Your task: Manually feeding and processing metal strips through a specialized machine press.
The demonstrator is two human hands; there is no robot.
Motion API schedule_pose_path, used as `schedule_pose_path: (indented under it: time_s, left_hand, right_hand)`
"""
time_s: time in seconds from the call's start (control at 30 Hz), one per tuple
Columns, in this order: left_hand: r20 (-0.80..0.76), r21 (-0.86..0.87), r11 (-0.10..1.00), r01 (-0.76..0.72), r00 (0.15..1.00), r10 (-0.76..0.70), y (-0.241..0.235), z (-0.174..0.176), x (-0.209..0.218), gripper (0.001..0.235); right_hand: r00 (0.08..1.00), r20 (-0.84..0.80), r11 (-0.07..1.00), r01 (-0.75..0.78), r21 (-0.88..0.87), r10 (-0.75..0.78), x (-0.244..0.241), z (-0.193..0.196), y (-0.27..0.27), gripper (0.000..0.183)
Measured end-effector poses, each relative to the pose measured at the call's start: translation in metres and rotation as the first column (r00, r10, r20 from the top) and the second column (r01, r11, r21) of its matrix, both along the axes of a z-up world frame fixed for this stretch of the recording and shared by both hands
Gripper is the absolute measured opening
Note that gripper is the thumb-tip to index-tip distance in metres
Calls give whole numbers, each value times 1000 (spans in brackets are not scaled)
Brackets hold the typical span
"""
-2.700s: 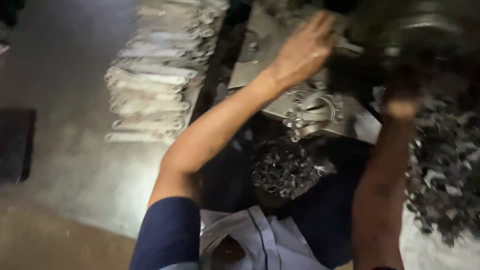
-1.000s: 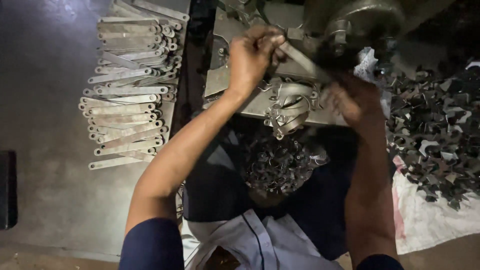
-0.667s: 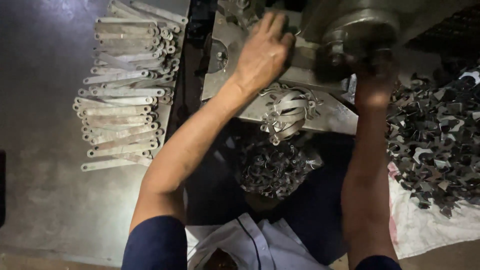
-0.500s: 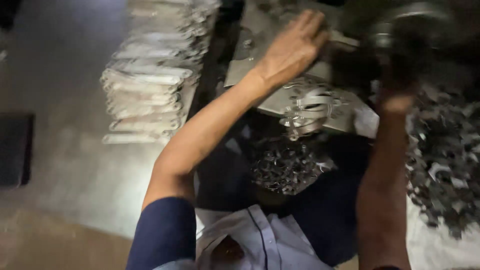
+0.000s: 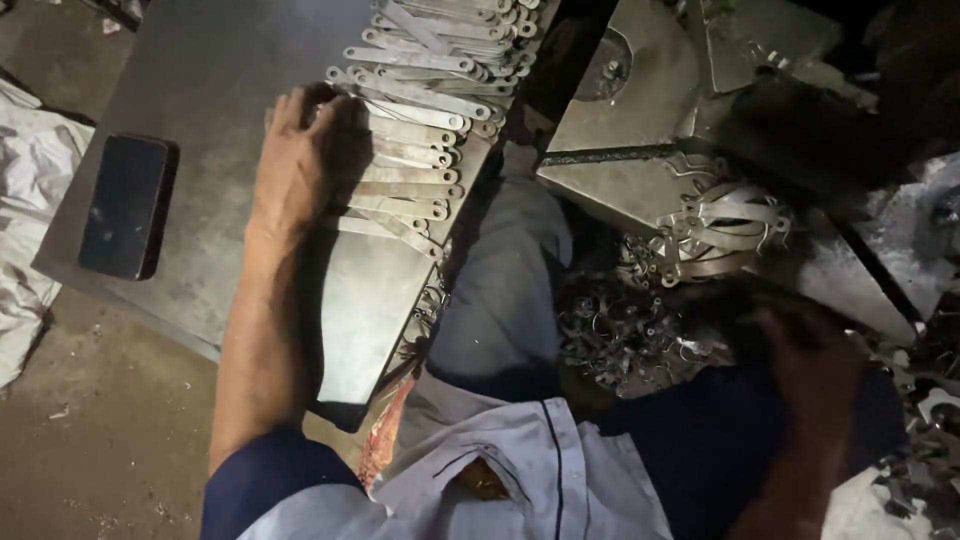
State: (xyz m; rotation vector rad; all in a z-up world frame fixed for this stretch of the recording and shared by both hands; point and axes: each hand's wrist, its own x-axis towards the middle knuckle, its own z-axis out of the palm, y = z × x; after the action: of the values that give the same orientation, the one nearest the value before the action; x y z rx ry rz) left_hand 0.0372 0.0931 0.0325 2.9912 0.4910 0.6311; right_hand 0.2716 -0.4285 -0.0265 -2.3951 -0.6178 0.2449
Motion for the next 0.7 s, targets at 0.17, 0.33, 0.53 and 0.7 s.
schedule_pose_path:
  time_s: [0.17,0.33,0.53,0.7]
  left_hand:
    - [109,-45,998,54,993,-49,14,-17,-5,19]
    - [132,-163,986,37,991,-16,19,-21,-22,28]
    - [124,-145,988,53,992,-35,3,11,-4,17]
    - [324,-362,831,423,893,-313,-78,82,81,11]
  right_hand:
    - [969,-246,996,12,91,11,-18,9,29,29]
    - [944,-287,963,-87,253,161,-17,-12,18,29]
    - [975,-173,976,-106,188,139,-13,2,24,25]
    - [907,334,949,-303,91,258,14,25,54,22]
